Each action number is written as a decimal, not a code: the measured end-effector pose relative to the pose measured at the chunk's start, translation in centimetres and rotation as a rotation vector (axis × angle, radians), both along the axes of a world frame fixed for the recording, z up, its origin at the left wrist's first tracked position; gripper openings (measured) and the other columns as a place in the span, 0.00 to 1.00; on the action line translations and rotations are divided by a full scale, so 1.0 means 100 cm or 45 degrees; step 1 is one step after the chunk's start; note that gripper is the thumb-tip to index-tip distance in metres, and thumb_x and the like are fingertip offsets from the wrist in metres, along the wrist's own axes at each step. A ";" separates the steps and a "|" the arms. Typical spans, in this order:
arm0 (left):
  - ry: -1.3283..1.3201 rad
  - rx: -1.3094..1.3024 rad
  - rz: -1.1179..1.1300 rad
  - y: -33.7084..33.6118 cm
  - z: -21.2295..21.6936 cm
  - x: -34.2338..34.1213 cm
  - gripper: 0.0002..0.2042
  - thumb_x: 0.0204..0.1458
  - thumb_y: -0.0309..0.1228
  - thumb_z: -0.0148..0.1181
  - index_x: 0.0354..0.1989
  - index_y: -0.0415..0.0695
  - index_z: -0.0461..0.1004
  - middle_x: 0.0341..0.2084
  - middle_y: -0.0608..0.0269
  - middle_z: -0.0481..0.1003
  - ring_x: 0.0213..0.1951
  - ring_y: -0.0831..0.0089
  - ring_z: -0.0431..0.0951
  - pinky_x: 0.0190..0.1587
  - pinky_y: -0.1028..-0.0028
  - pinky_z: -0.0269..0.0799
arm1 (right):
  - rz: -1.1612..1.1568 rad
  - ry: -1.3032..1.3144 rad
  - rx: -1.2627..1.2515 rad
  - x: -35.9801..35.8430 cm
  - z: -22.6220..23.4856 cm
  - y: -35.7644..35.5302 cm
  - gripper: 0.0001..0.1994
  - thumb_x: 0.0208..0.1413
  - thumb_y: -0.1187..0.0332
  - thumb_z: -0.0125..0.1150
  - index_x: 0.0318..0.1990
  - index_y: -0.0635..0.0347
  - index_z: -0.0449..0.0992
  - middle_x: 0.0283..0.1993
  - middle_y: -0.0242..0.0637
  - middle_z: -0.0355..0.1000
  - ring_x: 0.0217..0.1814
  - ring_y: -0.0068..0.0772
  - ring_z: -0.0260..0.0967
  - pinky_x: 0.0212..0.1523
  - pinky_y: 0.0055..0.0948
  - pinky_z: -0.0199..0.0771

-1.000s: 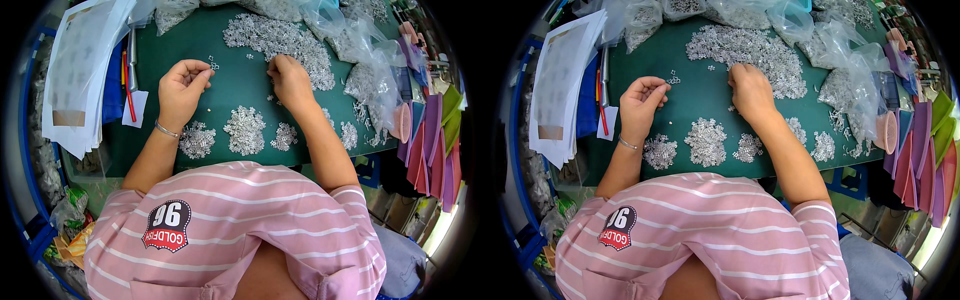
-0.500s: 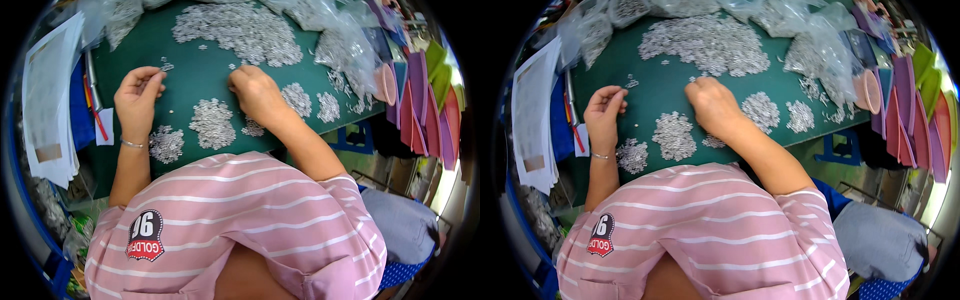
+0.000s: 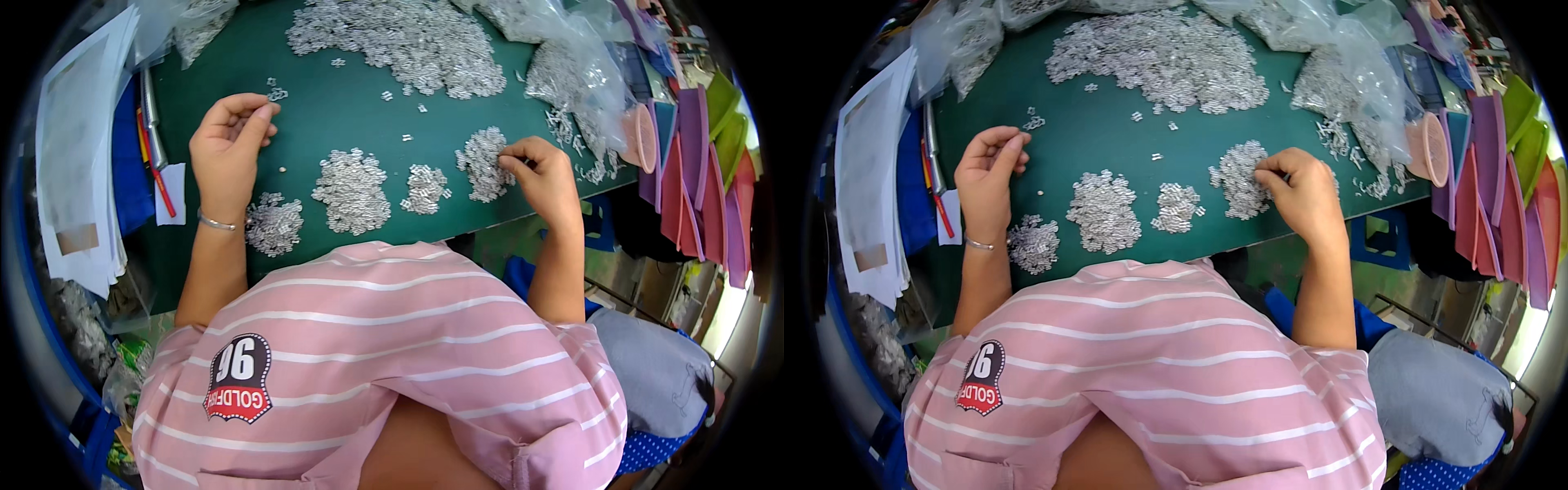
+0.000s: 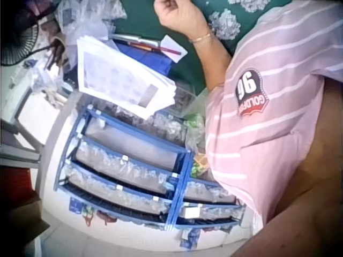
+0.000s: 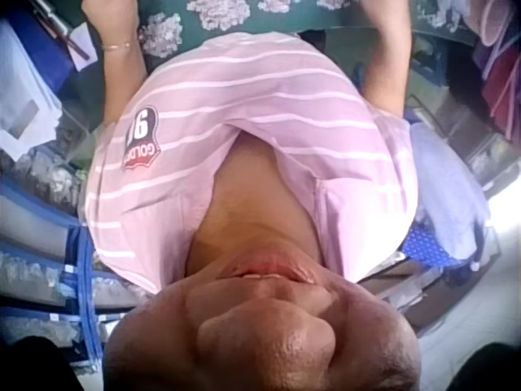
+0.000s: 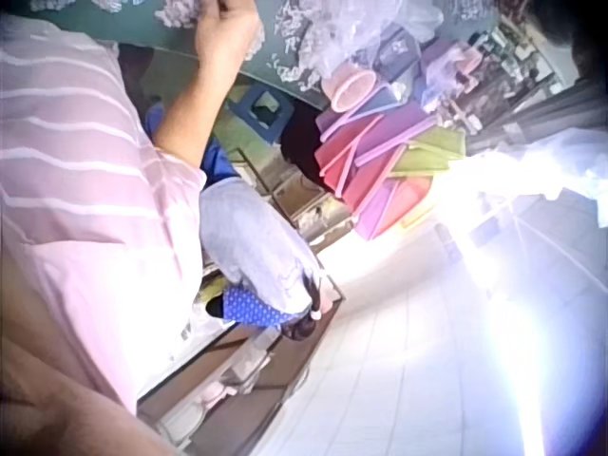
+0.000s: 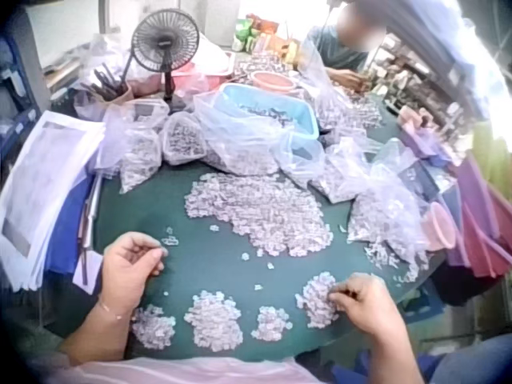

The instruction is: The person sorts small star-shaped metal components by hand on a table, grouping them into piles. The person then reaches into a yellow basket held by another person and moves some components around before showing several star-shaped items in their open palm.

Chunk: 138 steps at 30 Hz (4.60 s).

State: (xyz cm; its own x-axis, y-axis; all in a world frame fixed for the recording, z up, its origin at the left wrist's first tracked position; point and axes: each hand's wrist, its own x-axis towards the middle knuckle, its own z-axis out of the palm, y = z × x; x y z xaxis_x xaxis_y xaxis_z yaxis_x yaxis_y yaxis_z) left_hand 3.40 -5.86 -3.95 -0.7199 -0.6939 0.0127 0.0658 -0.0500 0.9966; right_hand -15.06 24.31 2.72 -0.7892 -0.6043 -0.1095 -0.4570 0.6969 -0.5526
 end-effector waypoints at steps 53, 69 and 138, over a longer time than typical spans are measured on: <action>0.455 -0.087 0.641 -0.028 0.013 0.009 0.07 0.53 0.20 0.55 0.39 0.33 0.71 0.32 0.53 0.77 0.22 0.82 0.68 0.23 0.84 0.61 | 0.619 0.556 -0.371 0.022 -0.071 -0.179 0.05 0.39 0.79 0.53 0.27 0.61 0.69 0.31 0.46 0.67 0.37 0.50 0.66 0.38 0.43 0.67; 0.447 -0.022 0.494 -0.021 0.005 0.007 0.06 0.53 0.20 0.56 0.38 0.33 0.72 0.32 0.54 0.77 0.22 0.82 0.68 0.24 0.86 0.61 | -0.295 0.438 0.281 -0.036 -0.006 0.057 0.06 0.44 0.76 0.61 0.32 0.66 0.77 0.31 0.47 0.73 0.33 0.45 0.72 0.35 0.33 0.71; 0.410 0.033 0.566 -0.021 0.014 0.005 0.05 0.52 0.19 0.55 0.37 0.35 0.71 0.30 0.56 0.77 0.21 0.83 0.67 0.23 0.85 0.62 | 0.893 0.486 -0.234 0.011 -0.035 -0.176 0.21 0.37 0.85 0.50 0.44 0.67 0.73 0.50 0.44 0.68 0.52 0.47 0.65 0.53 0.37 0.67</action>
